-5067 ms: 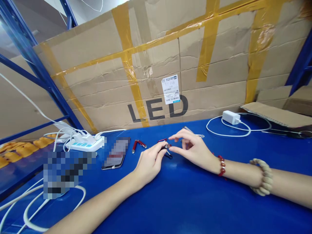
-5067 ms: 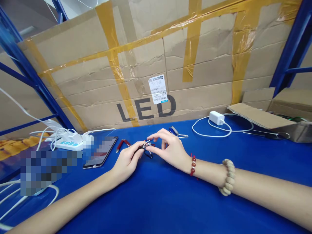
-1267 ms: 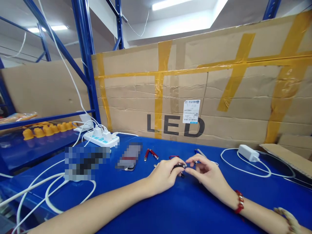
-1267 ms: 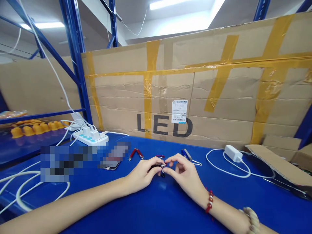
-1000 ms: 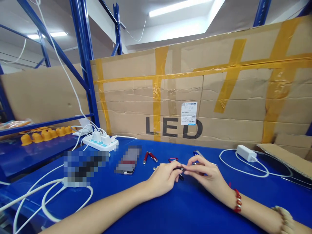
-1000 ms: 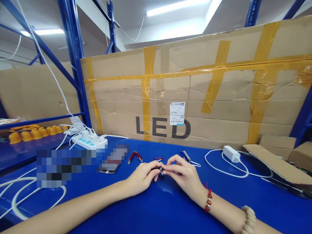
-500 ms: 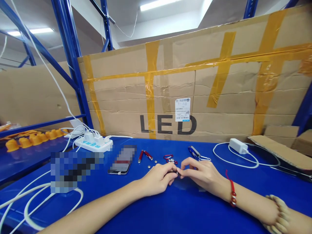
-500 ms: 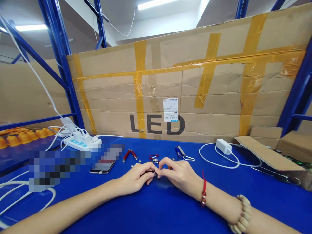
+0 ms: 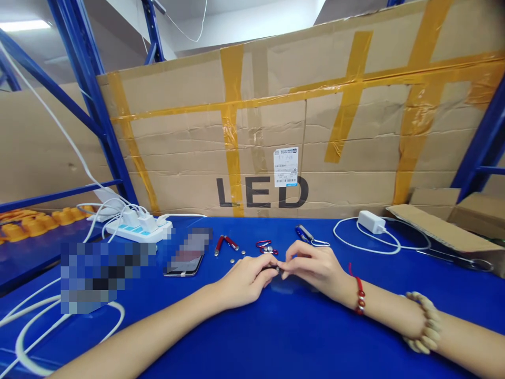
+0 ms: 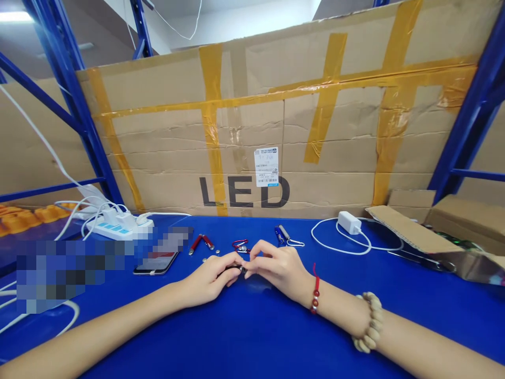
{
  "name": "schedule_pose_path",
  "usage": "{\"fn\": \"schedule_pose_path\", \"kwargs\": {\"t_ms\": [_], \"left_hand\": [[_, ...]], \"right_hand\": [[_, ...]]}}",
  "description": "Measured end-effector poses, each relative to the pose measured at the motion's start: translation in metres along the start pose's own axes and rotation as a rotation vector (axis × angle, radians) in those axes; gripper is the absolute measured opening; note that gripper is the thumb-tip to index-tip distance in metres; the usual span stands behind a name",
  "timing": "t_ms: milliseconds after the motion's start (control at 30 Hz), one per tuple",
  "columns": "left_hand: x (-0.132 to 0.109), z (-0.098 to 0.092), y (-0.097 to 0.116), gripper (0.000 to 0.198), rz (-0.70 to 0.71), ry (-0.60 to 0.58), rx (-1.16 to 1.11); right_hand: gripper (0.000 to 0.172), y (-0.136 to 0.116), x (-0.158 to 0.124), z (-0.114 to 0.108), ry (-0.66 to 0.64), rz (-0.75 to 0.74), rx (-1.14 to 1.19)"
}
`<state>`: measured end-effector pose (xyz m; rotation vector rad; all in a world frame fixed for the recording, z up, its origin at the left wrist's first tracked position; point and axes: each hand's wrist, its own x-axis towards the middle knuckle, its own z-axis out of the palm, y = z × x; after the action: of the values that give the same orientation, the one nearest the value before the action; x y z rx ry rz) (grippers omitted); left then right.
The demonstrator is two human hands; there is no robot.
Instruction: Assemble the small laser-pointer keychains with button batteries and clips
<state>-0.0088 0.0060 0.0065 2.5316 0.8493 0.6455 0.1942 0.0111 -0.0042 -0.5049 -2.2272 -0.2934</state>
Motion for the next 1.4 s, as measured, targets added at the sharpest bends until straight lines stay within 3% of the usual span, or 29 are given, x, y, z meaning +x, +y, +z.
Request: {"fn": "schedule_pose_path", "kwargs": {"t_ms": [300, 533, 700, 1033, 1233, 1400], "left_hand": [[0.002, 0.0, -0.001, 0.018, 0.034, 0.097, 0.035], [0.003, -0.001, -0.001, 0.021, 0.045, 0.084, -0.005], [0.001, -0.003, 0.0, 0.023, 0.104, 0.064, 0.008], [-0.006, -0.001, 0.003, 0.008, 0.089, 0.027, 0.082], [-0.007, 0.001, 0.001, 0.011, 0.162, 0.023, 0.177], [-0.007, 0.003, -0.003, 0.013, 0.223, 0.069, 0.19]], "right_hand": [[0.017, 0.0, 0.004, 0.0, 0.136, 0.02, 0.07], [0.031, 0.0, 0.008, -0.007, 0.116, -0.097, -0.249], [0.035, 0.003, 0.008, -0.009, 0.072, -0.133, -0.318], [0.025, 0.001, 0.005, -0.009, 0.054, -0.21, -0.196], [0.026, 0.001, 0.002, -0.005, 0.033, -0.21, -0.128], [0.029, -0.003, 0.002, -0.002, 0.017, -0.075, 0.012]]}}
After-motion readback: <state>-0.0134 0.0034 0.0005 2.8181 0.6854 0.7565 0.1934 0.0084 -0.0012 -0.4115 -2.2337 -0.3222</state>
